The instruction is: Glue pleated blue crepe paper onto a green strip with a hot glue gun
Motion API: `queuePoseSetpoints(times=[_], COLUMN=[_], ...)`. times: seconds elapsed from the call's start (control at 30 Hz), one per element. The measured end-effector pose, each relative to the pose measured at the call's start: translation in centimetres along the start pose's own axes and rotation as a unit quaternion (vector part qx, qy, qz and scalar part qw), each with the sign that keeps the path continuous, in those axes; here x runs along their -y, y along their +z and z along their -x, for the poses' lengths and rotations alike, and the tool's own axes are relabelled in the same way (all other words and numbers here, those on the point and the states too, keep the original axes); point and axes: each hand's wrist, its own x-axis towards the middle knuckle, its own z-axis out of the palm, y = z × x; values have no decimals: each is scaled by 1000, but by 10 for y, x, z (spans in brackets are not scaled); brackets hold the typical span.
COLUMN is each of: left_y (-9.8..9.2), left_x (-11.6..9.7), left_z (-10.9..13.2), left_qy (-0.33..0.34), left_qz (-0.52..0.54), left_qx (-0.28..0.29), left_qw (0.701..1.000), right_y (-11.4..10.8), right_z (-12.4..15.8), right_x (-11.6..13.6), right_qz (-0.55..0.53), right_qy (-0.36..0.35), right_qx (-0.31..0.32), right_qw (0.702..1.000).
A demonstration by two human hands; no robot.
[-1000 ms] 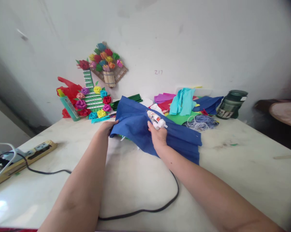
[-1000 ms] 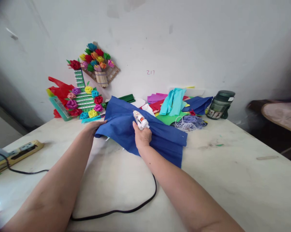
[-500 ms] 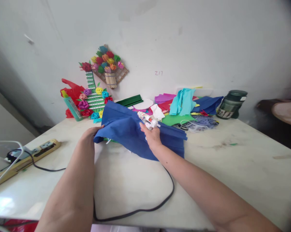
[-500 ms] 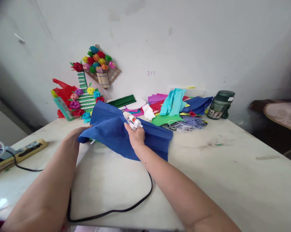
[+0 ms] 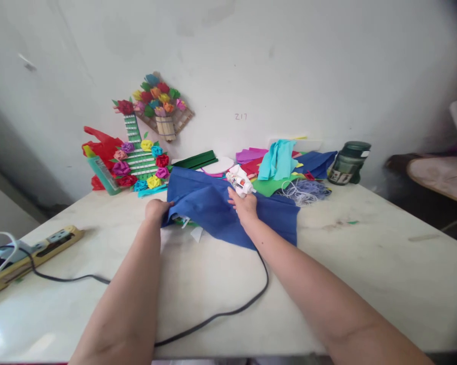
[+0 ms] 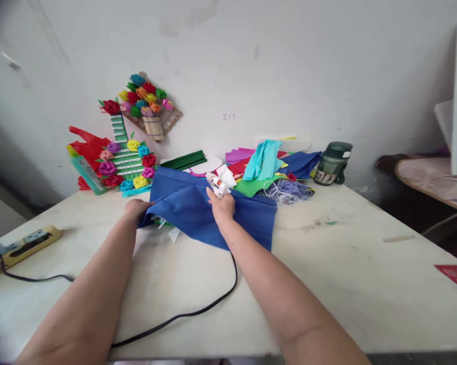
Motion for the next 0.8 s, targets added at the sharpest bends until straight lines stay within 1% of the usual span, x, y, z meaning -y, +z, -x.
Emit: queuePoseSetpoints(times=[0.03,0.07,0.1,0.13,0.17,0.2,0.27,0.3,0.37,0.43,0.47,0.57,0.63,0.7,0.8], left_y=[-2,-5,-6,-7,-5,-3,8,14,30,46,54,73,83,92,100], left_x=[-4,-10,-16,-24,-32,-42,-62,-72,-90,-104,-110,-122,-126,-129,-129], left_z=[5,10,16,22,28,35,50,59,76,93,101,118,126,132,138], left_qy=[-2,-11,6,56,121,198,350,402,486,546,566,583,585,582,574], left_qz=[-22,-67,-98,-115,-123,-130,-150,-161,-176,-184,-189,-209,-213,-205,-189], left_qx=[-5,-37,-77,-111,-124,-116,-78,-47,30,78,99,122,129,133,125], left_qw=[1000,997,992,986,977,965,921,900,856,813,797,775,772,776,787], right_y=[-2,-5,-8,-11,-14,-19,-29,-35,-49,-64,-73,-103,-125,-147,-177], right_z=[-2,-3,-4,-6,-7,-8,-10,-10,-9,-6,-3,4,9,12,15], right_x=[1,3,5,7,10,12,18,21,27,33,35,38,37,35,28], right_qz=[-8,-15,-17,-9,8,32,99,139,222,303,339,426,473,511,563], right_qy=[5,9,12,12,11,8,3,0,-7,-21,-31,-47,-24,2,61], right_qx=[-7,-15,-24,-32,-43,-56,-88,-104,-134,-152,-156,-161,-166,-168,-139], right_qw=[1000,1000,1000,999,999,998,991,985,966,940,927,889,865,843,812])
